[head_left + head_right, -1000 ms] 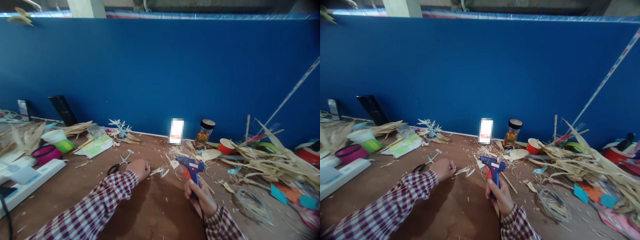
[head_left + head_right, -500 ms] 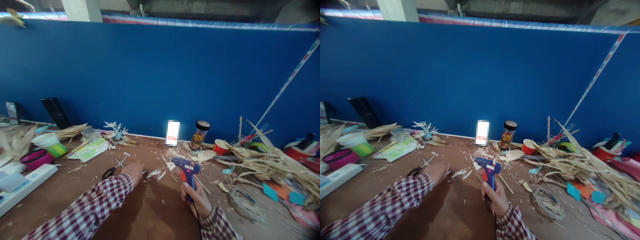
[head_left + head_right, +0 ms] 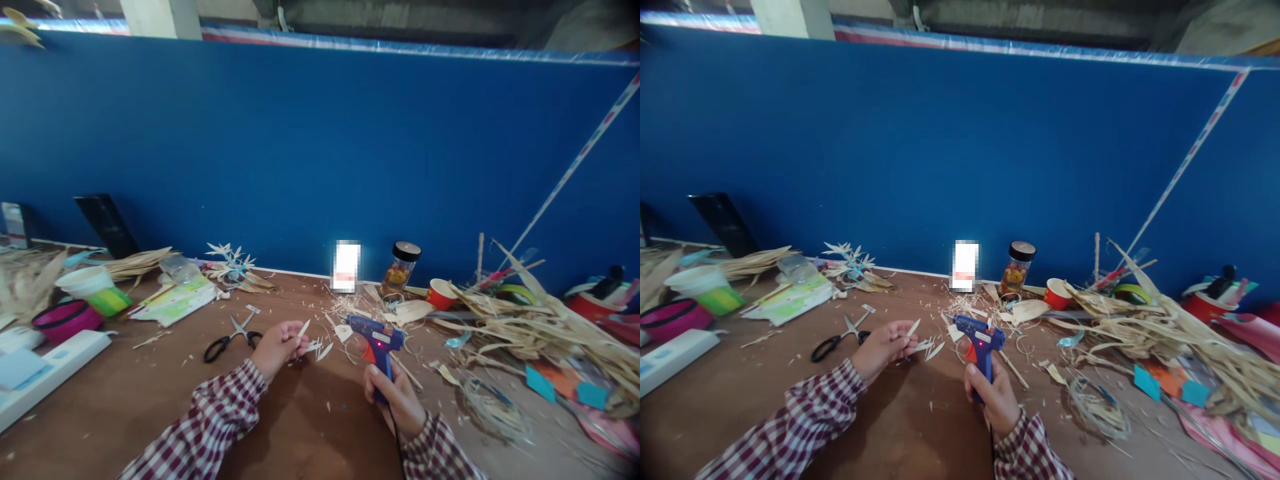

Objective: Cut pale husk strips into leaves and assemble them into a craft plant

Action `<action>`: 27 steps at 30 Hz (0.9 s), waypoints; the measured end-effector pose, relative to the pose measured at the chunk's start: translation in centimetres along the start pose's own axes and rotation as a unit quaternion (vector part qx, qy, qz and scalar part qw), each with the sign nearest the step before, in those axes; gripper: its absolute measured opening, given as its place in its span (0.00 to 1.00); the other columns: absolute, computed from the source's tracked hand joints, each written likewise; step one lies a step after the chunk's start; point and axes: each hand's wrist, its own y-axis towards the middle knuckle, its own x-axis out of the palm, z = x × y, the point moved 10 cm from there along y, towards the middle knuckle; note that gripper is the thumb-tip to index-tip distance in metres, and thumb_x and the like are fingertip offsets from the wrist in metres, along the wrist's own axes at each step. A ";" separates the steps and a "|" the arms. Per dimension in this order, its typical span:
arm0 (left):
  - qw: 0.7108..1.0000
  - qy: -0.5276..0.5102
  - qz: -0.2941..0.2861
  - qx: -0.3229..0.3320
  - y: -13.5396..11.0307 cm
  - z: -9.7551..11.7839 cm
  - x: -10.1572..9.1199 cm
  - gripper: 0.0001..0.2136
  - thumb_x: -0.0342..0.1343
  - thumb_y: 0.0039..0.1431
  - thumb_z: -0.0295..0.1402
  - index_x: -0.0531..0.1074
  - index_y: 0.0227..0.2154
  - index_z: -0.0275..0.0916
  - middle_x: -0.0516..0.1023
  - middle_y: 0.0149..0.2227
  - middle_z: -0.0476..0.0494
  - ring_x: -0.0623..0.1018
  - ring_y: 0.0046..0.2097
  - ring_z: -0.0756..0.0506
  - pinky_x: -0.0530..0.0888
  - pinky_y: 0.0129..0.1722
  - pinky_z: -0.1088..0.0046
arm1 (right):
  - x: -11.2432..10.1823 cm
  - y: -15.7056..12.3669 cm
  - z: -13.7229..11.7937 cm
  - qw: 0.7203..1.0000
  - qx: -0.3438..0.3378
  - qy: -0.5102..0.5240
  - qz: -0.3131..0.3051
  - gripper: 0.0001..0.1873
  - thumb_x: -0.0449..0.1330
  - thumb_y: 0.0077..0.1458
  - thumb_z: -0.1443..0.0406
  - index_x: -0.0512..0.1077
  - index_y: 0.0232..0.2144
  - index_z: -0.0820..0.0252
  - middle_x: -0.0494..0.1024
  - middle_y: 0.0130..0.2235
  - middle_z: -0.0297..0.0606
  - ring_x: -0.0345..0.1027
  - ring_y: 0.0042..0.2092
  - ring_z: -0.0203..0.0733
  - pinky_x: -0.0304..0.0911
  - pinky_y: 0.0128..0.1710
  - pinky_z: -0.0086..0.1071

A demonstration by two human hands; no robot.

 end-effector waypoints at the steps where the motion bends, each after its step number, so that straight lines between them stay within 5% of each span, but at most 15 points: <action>1: 0.999 -0.037 0.005 -0.011 -0.1 -0.1 0.3 0.09 0.56 0.47 0.26 0.66 0.34 0.34 0.76 0.29 0.44 0.76 0.31 0.51 0.73 0.34 0.75 | 0.0 0.0 -0.1 1.000 -0.003 -0.004 0.001 0.20 0.61 0.45 0.56 0.65 0.38 0.62 0.63 0.17 0.27 0.52 0.19 0.30 0.49 0.17 0.24; 7: 0.993 -0.107 0.028 -0.032 -0.4 -1.0 1.1 0.13 0.63 0.40 0.34 0.69 0.29 0.34 0.75 0.24 0.45 0.75 0.25 0.52 0.71 0.21 0.82 | 0.1 -0.2 -0.7 0.999 -0.024 -0.030 -0.001 0.14 0.57 0.49 0.57 0.64 0.22 0.62 0.64 0.17 0.30 0.54 0.19 0.30 0.50 0.18 0.25; 13: 0.990 -0.133 0.033 -0.022 -1.1 -1.4 1.1 0.13 0.64 0.36 0.36 0.69 0.23 0.33 0.73 0.20 0.48 0.72 0.21 0.55 0.70 0.19 0.83 | 0.2 -0.1 -1.0 0.999 -0.015 -0.023 0.019 0.17 0.56 0.50 0.56 0.67 0.37 0.63 0.65 0.17 0.30 0.54 0.19 0.31 0.50 0.18 0.25; 18: 0.989 -0.134 0.035 -0.043 -1.2 -2.0 1.1 0.14 0.62 0.40 0.40 0.68 0.22 0.33 0.72 0.19 0.48 0.70 0.18 0.56 0.68 0.16 0.84 | 0.9 0.6 -1.7 0.999 -0.001 -0.021 0.047 0.20 0.56 0.48 0.53 0.68 0.37 0.64 0.65 0.17 0.30 0.53 0.19 0.31 0.48 0.17 0.25; 27: 0.977 -0.202 0.038 -0.045 -0.7 -2.0 0.5 0.05 0.59 0.47 0.27 0.69 0.26 0.32 0.74 0.23 0.45 0.73 0.23 0.55 0.72 0.23 0.83 | 0.6 0.8 -0.6 0.992 -0.050 -0.113 0.034 0.18 0.54 0.51 0.55 0.67 0.39 0.62 0.65 0.18 0.31 0.54 0.21 0.32 0.50 0.19 0.26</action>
